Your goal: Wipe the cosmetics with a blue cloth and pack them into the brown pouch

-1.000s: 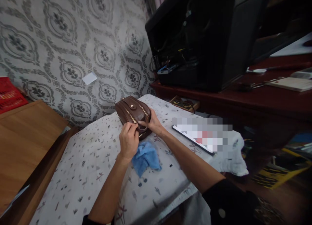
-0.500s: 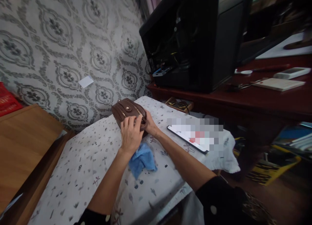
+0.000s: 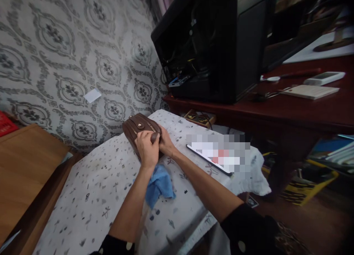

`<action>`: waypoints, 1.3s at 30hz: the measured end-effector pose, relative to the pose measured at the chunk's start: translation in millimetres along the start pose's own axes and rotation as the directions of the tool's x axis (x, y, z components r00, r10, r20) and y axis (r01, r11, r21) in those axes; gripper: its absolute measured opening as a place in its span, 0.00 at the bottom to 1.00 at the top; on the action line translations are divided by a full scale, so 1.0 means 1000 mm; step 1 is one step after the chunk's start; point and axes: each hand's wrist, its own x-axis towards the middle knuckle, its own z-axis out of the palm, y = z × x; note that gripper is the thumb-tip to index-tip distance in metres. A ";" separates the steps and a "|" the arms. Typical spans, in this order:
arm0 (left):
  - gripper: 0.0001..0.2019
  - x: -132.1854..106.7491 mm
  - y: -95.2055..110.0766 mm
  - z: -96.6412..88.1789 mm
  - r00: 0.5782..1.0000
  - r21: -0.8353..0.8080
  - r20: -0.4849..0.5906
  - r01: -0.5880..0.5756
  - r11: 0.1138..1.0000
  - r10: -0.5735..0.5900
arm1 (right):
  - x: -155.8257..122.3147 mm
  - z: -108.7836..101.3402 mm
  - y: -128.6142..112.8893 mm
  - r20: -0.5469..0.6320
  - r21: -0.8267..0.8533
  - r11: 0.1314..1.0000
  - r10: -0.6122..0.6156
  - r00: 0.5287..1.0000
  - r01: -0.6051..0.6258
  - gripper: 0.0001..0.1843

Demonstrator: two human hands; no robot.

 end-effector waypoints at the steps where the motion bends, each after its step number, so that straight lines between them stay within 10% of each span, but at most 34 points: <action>1: 0.05 -0.002 0.002 0.001 1.000 0.033 0.023 -0.012 0.999 0.011 | 0.000 0.000 0.001 -0.005 0.005 1.000 0.001 1.000 -0.001 0.44; 9: 0.03 -0.018 0.002 -0.002 0.980 0.104 0.156 -0.142 0.984 0.125 | -0.003 -0.002 0.000 -0.038 0.069 0.997 -0.030 0.999 0.032 0.40; 20: 0.08 -0.036 -0.036 -0.044 0.994 0.110 0.002 -0.110 0.988 0.111 | 0.004 0.000 -0.007 -0.037 0.166 0.985 -0.043 0.998 0.048 0.58; 39: 0.09 -0.069 -0.045 -0.013 0.982 0.081 0.008 -0.191 0.978 0.191 | 0.002 -0.005 -0.008 -0.015 0.131 0.988 -0.080 0.997 0.082 0.56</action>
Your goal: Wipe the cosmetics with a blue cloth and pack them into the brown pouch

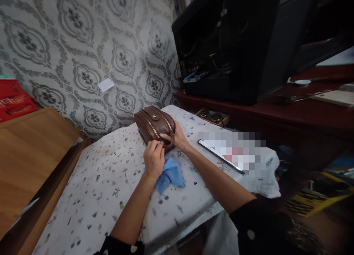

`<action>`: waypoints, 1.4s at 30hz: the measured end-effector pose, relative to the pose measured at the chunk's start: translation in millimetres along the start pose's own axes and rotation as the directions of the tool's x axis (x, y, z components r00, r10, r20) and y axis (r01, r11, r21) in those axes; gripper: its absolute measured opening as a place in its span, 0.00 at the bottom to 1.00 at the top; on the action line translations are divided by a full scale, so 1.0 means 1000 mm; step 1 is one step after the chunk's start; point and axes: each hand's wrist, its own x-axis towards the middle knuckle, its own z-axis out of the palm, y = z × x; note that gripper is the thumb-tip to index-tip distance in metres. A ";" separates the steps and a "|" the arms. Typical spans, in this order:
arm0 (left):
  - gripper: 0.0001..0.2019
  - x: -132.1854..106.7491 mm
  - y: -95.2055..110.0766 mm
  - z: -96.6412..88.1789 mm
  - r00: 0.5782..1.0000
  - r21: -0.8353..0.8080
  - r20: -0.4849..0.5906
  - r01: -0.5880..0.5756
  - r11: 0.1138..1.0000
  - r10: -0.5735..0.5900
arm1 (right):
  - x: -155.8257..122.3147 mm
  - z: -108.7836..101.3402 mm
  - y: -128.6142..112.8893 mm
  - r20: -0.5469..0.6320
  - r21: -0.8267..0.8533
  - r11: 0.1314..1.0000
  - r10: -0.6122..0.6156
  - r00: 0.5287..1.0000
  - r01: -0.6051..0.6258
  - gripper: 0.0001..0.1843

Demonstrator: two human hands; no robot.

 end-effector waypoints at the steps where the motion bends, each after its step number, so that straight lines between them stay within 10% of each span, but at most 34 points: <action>1: 0.09 0.000 0.000 0.000 1.000 0.004 0.011 0.004 1.000 -0.004 | 0.000 0.000 0.000 0.002 -0.006 1.000 0.004 1.000 -0.004 0.56; 8: 0.09 -0.002 0.000 -0.003 0.999 -0.037 -0.005 0.035 0.999 -0.035 | -0.014 0.000 -0.019 -0.089 -0.325 0.946 -0.018 0.996 -0.012 0.52; 15: 0.10 -0.009 -0.001 -0.006 1.000 -0.072 -0.008 0.029 0.997 -0.030 | -0.046 -0.028 -0.062 0.135 -0.553 0.781 -0.260 0.956 0.291 0.08; 21: 0.12 -0.013 -0.005 -0.009 0.997 -0.077 0.078 0.014 0.997 -0.008 | -0.065 -0.035 -0.071 0.409 -0.693 0.613 -0.100 0.907 0.380 0.04; 34: 0.10 -0.057 -0.010 -0.048 0.874 -0.108 0.482 -0.019 0.994 0.069 | -0.078 -0.023 -0.091 0.429 -0.862 0.353 0.126 0.894 0.364 0.10; 42: 0.12 -0.058 -0.050 -0.089 0.949 -0.022 0.250 0.203 0.979 -0.191 | -0.081 -0.024 -0.093 0.444 -0.849 0.391 0.166 0.881 0.354 0.21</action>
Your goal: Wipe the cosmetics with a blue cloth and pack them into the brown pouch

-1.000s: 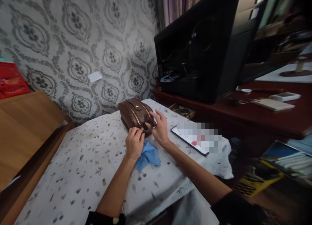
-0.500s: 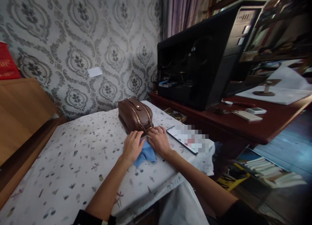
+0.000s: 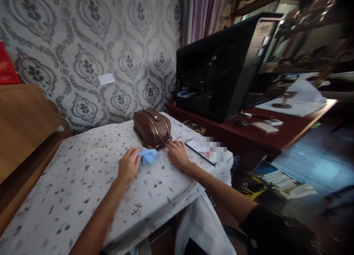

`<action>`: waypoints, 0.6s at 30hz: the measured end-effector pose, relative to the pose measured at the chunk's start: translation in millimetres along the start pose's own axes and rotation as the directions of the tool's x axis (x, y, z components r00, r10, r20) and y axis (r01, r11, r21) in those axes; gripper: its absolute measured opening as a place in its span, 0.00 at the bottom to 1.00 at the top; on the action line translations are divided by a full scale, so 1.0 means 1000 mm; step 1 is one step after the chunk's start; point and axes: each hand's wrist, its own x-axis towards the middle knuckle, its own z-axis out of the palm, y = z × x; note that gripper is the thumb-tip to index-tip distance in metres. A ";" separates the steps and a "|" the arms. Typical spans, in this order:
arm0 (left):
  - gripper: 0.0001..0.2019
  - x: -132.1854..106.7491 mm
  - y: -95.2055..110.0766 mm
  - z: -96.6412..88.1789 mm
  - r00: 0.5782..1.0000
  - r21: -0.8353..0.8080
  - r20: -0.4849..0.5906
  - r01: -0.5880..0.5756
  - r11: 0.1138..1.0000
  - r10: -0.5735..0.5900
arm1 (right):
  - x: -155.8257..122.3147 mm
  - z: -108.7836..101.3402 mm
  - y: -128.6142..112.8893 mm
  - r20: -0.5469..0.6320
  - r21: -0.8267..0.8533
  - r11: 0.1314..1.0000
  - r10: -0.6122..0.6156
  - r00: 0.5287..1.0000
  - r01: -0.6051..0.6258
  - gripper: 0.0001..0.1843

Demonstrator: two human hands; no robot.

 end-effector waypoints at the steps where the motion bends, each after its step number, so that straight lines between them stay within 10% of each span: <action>1: 0.14 -0.001 -0.005 -0.008 0.999 0.034 -0.024 0.027 0.999 -0.027 | -0.002 0.000 0.000 0.005 0.009 1.000 0.001 1.000 -0.001 0.24; 11: 0.20 -0.040 -0.060 -0.022 0.947 0.235 0.159 0.240 0.942 -0.281 | -0.043 -0.021 0.015 -0.066 0.177 0.981 -0.069 0.995 0.080 0.31; 18: 0.21 -0.037 -0.074 -0.016 0.969 0.184 0.093 0.208 0.961 -0.228 | -0.089 -0.059 0.089 -0.084 0.029 0.947 0.320 0.944 -0.319 0.36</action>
